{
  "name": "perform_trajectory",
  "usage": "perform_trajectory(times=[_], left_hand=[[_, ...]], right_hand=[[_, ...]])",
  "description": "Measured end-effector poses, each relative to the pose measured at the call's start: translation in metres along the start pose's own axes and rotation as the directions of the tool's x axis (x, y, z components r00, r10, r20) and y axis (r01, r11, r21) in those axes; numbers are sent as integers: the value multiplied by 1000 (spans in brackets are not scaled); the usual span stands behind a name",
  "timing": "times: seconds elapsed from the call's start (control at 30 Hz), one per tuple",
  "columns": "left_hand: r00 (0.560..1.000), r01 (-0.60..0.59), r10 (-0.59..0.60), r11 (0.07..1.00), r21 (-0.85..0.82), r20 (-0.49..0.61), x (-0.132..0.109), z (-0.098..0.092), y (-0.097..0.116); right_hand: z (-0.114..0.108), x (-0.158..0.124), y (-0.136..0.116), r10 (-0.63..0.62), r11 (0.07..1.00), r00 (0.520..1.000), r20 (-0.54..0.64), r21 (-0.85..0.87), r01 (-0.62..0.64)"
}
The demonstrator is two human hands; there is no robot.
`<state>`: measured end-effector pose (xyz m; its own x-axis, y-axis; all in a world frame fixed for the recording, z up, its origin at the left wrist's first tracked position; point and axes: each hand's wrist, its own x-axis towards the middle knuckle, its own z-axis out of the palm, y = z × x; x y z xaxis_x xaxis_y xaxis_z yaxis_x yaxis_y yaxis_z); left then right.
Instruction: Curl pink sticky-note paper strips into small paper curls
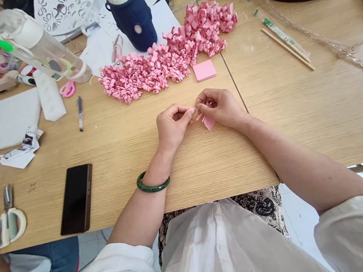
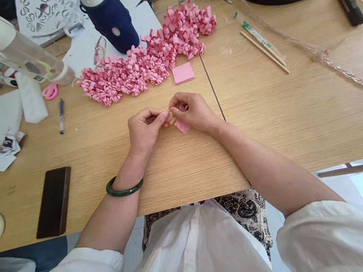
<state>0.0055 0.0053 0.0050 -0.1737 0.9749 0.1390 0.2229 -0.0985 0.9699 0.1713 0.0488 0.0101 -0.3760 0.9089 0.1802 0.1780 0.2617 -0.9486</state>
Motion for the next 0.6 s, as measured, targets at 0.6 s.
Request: perform_trajectory(times=[0.6], left_hand=[[999,34,-34,995,-94,3,0,1,4]], right_hand=[[1,-1,-5,20,996,1000,-12,83,-19]])
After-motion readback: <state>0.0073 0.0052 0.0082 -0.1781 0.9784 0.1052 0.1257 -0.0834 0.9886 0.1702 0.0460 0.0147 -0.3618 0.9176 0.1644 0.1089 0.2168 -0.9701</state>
